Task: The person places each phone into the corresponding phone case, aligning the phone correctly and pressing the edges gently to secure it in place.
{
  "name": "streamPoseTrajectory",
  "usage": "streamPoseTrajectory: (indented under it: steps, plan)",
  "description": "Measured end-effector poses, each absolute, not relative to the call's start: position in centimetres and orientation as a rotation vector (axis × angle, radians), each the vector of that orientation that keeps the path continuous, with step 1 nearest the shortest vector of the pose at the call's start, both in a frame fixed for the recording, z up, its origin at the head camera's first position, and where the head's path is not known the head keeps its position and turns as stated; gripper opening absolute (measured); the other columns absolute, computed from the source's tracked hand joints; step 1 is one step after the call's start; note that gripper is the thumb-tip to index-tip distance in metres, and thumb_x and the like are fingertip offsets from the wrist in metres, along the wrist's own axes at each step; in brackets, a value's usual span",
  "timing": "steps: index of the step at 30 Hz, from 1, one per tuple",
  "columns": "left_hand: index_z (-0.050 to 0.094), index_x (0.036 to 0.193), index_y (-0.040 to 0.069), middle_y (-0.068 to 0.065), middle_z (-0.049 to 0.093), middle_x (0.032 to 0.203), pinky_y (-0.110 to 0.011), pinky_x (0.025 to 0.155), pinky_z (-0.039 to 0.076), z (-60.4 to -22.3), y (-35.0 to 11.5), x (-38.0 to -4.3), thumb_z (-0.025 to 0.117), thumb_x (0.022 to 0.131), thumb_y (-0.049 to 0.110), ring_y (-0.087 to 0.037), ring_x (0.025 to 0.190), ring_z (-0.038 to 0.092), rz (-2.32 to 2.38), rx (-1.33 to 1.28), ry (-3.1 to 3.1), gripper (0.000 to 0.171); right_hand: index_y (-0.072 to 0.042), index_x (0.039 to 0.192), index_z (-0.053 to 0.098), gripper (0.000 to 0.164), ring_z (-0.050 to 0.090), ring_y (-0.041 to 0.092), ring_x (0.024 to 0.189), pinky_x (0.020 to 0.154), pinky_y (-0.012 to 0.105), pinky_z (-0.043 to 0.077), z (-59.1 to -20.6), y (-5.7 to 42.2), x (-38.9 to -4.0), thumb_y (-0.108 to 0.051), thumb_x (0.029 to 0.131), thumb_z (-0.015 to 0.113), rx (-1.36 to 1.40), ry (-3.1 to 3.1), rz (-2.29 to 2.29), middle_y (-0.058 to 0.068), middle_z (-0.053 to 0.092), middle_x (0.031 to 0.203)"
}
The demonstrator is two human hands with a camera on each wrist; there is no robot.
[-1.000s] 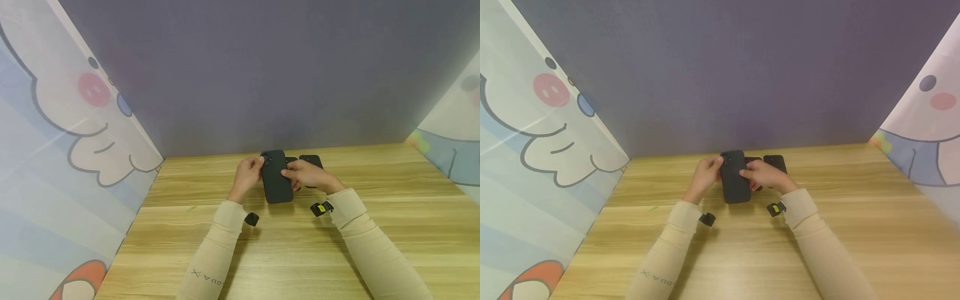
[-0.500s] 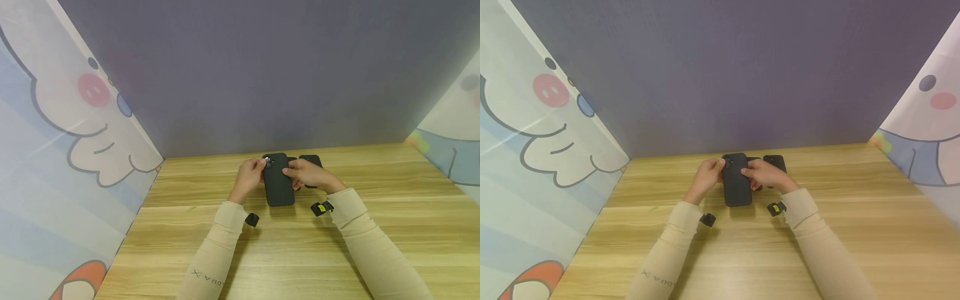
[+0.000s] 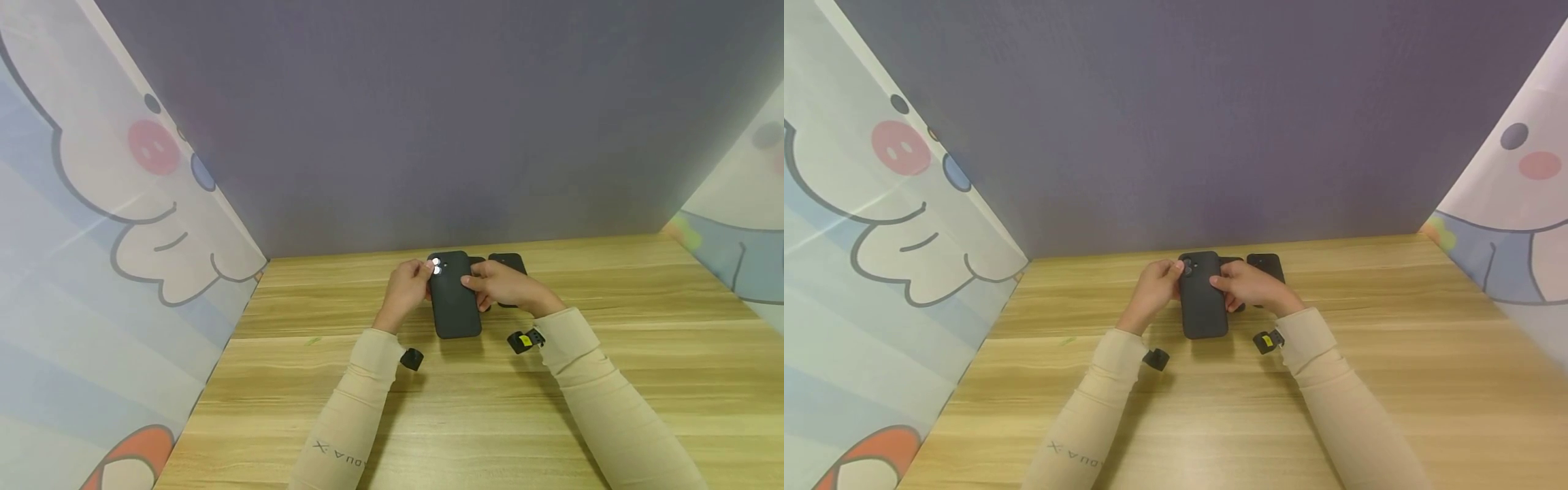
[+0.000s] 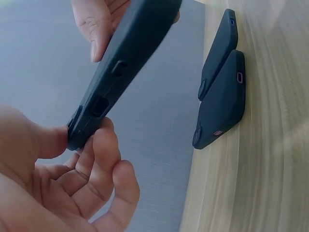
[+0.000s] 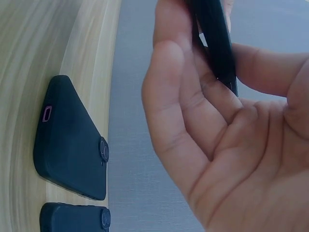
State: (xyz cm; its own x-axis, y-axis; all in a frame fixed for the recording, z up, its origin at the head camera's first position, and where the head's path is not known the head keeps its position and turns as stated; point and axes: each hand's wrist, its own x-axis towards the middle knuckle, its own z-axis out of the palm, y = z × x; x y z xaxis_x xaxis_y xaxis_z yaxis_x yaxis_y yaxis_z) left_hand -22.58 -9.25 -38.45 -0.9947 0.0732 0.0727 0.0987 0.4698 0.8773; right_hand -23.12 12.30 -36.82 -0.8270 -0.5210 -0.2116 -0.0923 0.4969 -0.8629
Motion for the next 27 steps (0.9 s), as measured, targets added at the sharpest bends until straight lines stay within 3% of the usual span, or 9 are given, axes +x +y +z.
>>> streamPoseTrajectory:
  steps: [1,14,27]
  plan:
    - [0.07,0.095,0.004,-0.007,0.064,0.072,-0.026,0.056,0.046,-38.44,-9.24,-22.56,0.051,0.109,0.031,-0.025,0.064,0.067,-1.598,-0.152,-2.675,0.036,0.007,0.124,0.058,0.034,0.065,0.021,0.075,0.082,0.051,0.06,-36.83,12.3,-23.12,-0.021,0.112,0.043,-0.503,2.294,-1.286,0.008,0.066,0.087]
    - [0.068,0.092,0.006,-0.005,0.06,0.067,-0.027,0.055,0.043,-38.39,-9.2,-22.4,0.049,0.109,0.033,-0.043,0.08,0.069,-1.587,-0.138,-2.682,0.037,0.006,0.123,0.058,0.033,0.064,0.021,0.074,0.079,0.05,0.06,-36.95,12.44,-23.26,-0.021,0.112,0.044,-0.51,2.291,-1.29,0.008,0.064,0.085]
    - [0.071,0.109,0.004,-0.01,0.068,0.077,-0.027,0.057,0.045,-38.51,-8.94,-22.42,0.047,0.11,0.032,-0.039,0.078,0.071,-1.568,-0.129,-2.698,0.037,0.006,0.123,0.057,0.032,0.063,0.022,0.073,0.077,0.05,0.059,-36.96,12.59,-23.35,-0.021,0.112,0.044,-0.53,2.286,-1.294,0.007,0.062,0.084]
